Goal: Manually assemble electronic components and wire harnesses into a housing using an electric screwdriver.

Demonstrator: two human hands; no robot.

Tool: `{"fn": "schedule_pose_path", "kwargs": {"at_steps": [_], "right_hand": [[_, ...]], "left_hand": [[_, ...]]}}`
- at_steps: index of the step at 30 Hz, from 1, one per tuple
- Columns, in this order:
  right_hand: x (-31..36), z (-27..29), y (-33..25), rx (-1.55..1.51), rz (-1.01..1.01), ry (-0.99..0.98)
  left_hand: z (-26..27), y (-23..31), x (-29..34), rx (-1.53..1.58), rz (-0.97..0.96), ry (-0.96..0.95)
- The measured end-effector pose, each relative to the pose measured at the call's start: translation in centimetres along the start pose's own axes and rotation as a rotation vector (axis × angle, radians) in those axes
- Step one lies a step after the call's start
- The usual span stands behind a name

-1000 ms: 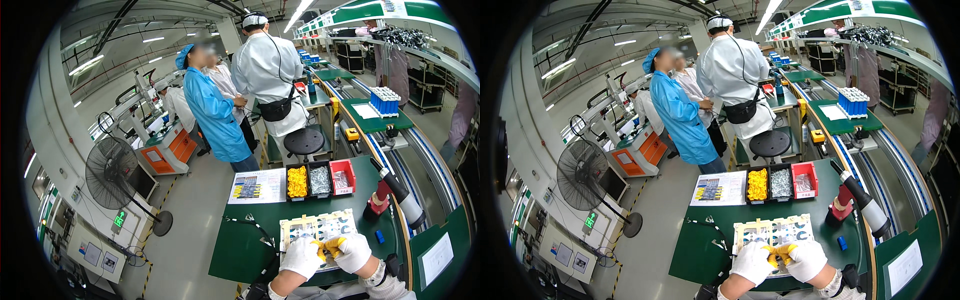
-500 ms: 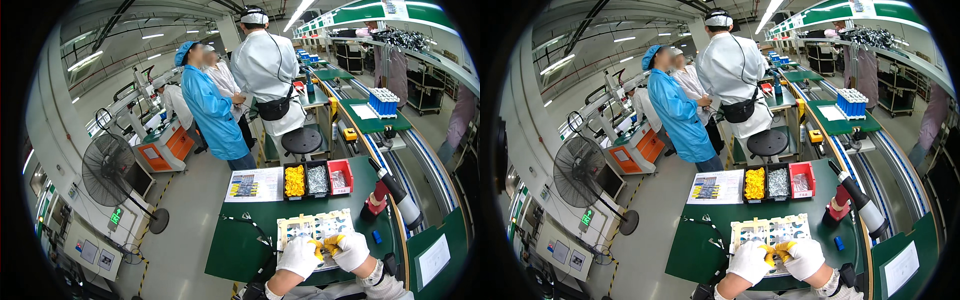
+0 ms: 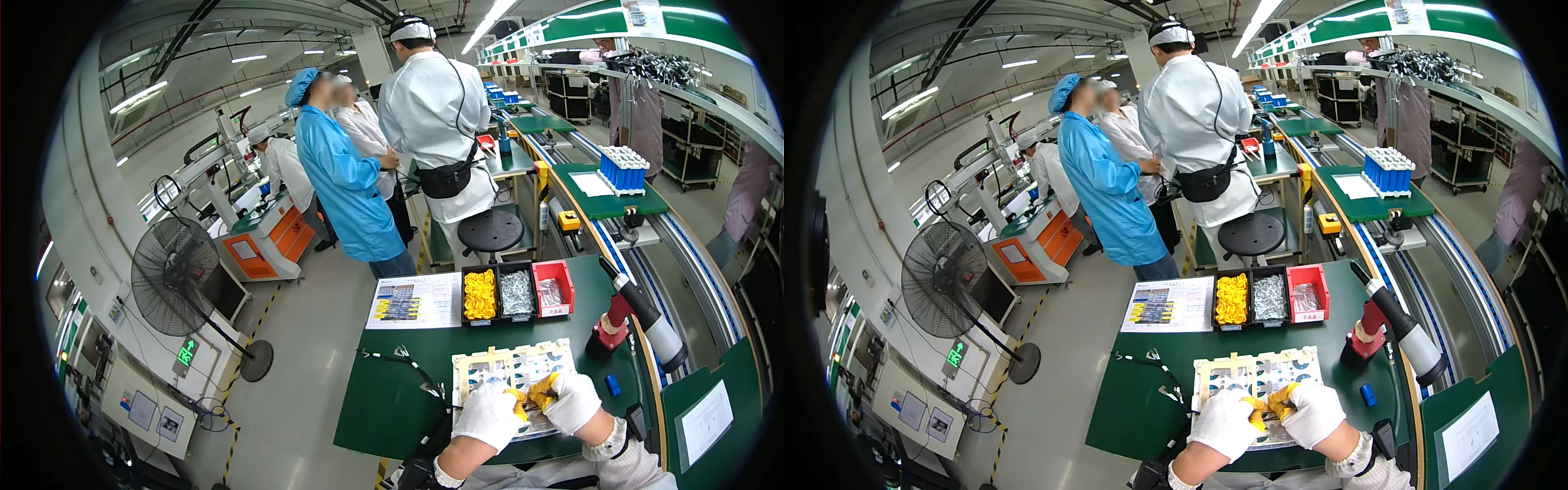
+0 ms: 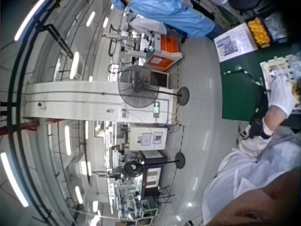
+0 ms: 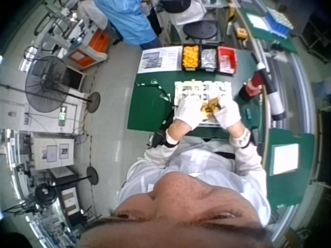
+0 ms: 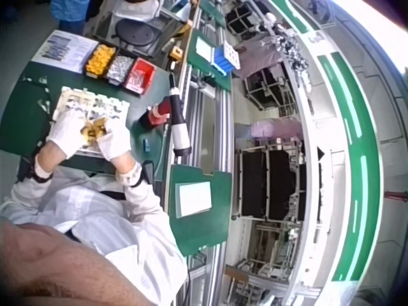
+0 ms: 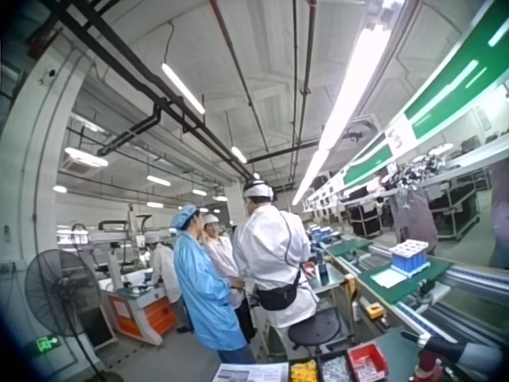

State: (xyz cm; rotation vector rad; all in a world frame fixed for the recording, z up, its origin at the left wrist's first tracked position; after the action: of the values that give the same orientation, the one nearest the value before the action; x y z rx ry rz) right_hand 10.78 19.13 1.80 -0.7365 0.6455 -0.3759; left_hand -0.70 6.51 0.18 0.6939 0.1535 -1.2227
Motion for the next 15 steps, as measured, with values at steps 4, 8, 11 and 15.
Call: {"fn": "schedule_pose_path", "kwargs": {"at_steps": [4,8,11,15], "right_hand": [[-0.1,0.1,-0.1,0.03,0.025,0.002],[-0.1,0.0,-0.5,0.036,0.049,-0.018],[0.0,0.0,-0.5,0.032,0.077,-0.027],[0.3,0.2,-0.9,0.032,0.08,-0.032]], "left_hand": [[0.0,-0.2,-0.1,-0.006,0.002,0.015],[-0.2,-0.7,0.1,-0.014,-0.044,0.036],[-0.2,-0.6,0.3,-0.017,-0.058,0.054],[0.1,-0.1,0.2,-0.006,0.036,0.02]]}}
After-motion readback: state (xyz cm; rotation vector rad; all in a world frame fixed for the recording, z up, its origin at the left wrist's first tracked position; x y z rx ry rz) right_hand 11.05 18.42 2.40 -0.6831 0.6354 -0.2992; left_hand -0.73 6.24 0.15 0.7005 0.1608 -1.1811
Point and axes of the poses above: each hand's wrist, its own x-axis away from the middle knuckle, its own z-axis out of the back of the hand, y = z × x, the point moved 5 cm from there along -x, towards the middle knuckle, and after that the axes turned 8 degrees about y, right-handed, at the moved point
